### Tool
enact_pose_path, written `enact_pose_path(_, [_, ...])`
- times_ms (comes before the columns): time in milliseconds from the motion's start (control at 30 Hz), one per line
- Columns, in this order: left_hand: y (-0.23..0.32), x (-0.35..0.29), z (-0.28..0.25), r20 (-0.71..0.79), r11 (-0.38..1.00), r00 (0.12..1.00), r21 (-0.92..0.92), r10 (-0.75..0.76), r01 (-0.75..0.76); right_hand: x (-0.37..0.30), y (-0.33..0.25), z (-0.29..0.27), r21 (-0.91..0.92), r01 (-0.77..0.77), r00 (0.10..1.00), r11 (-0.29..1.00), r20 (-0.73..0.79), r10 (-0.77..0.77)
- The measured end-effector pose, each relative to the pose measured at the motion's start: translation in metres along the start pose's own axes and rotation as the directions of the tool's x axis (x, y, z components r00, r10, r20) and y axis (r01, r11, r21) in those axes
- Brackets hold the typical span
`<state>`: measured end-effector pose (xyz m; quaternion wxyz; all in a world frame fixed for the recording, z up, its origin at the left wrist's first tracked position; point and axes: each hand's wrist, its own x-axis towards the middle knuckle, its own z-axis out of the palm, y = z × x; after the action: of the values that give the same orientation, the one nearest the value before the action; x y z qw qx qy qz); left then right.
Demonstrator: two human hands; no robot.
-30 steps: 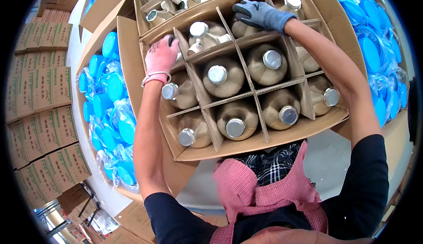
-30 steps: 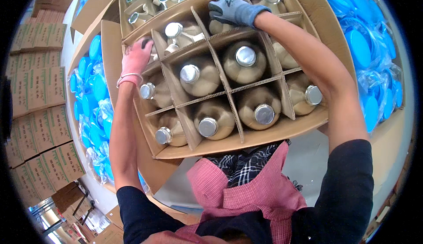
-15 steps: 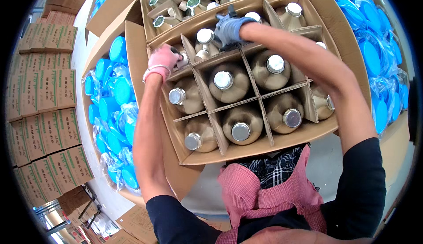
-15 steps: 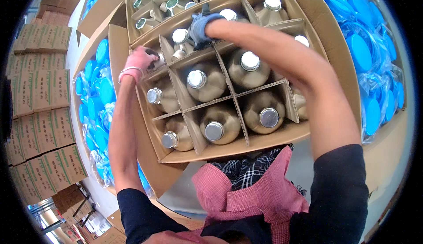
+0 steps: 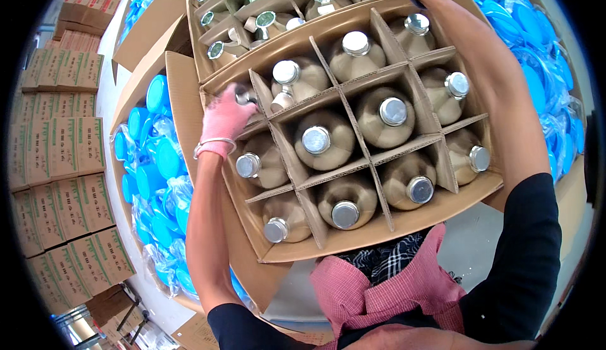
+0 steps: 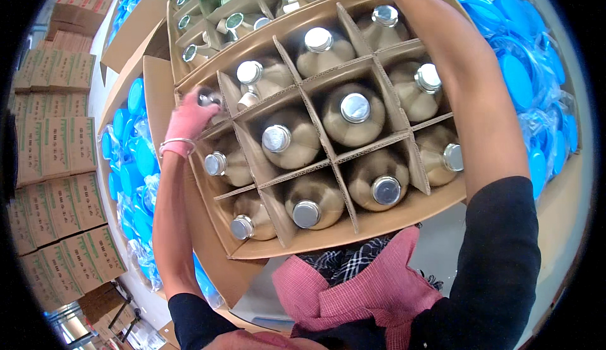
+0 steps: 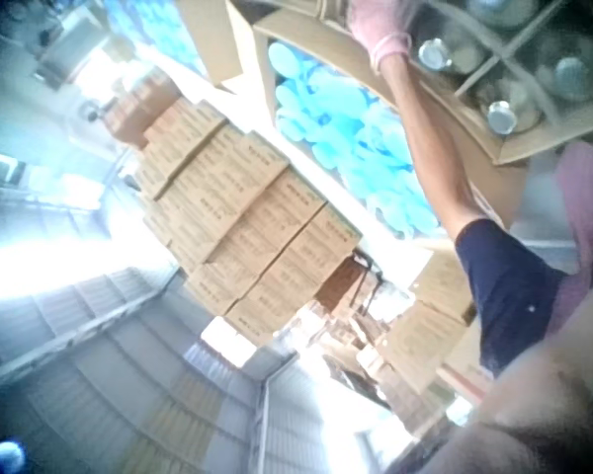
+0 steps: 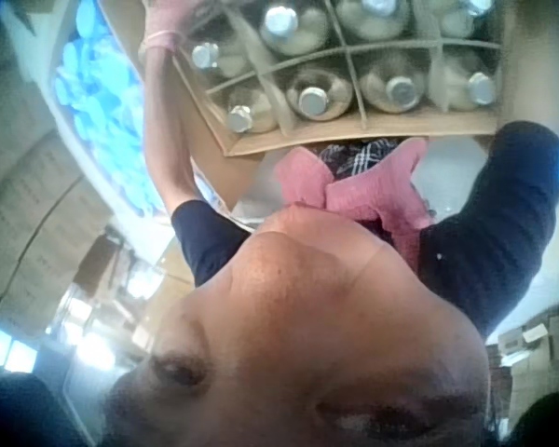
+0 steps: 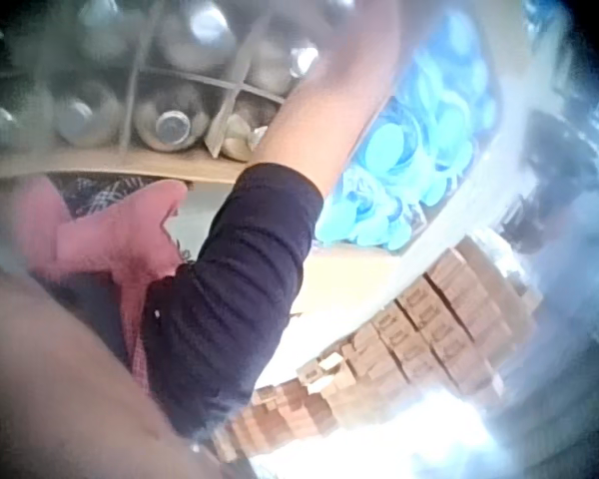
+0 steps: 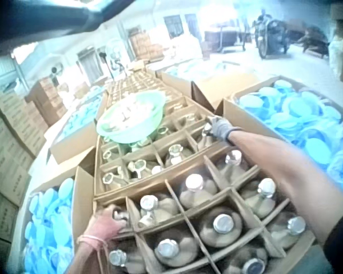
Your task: The person assembles blue plastic containers by inserting metal canisters into them and screwing on lids. They handle multiple units, moving them from a cardboard box to a green basin and then back into the box.
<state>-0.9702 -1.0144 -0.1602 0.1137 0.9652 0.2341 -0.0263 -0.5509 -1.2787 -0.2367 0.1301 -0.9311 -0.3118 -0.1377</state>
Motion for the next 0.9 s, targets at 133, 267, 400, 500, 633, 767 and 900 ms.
enact_pose_path(133, [-0.063, 0.043, -0.022, -0.167, 0.910, 0.970, -0.402, -0.175, 0.095, -0.010, -0.056, 0.009, 0.387, -0.066, 0.989, 0.920, 0.147, 0.009])
enact_pose_path(267, [-0.081, 0.127, -0.005, -0.516, 0.979, 0.848, -0.203, -0.122, 0.017, 0.008, 0.026, 0.005, 0.124, 0.153, 0.987, 0.980, -0.068, -0.145])
enact_pose_path(400, [-0.120, 0.143, 0.005, -0.333, 0.954, 0.933, 0.207, -0.139, 0.216, -0.004, -0.058, 0.001, -0.054, 0.268, 0.959, 0.962, -0.085, -0.272])
enact_pose_path(500, [-0.087, 0.164, 0.022, -0.377, 0.860, 0.924, 0.451, -0.059, 0.239, -0.008, -0.042, 0.001, -0.037, 0.260, 0.965, 0.965, -0.022, -0.260])
enact_pose_path(633, [-0.091, 0.175, 0.030, -0.345, 0.932, 0.937, 0.320, -0.051, 0.168, 0.001, -0.055, 0.006, -0.059, 0.263, 0.956, 0.963, 0.153, -0.252])
enact_pose_path(767, [-0.064, 0.186, 0.006, -0.042, 0.881, 0.997, 0.467, -0.072, 0.083, -0.005, -0.059, -0.013, -0.157, 0.361, 0.927, 0.919, -0.047, -0.372])
enact_pose_path(900, [-0.093, 0.167, -0.005, -0.103, 0.941, 0.991, 0.320, -0.084, 0.113, -0.061, -0.229, -0.041, 0.492, 0.777, 0.573, 0.392, -0.296, -0.764])
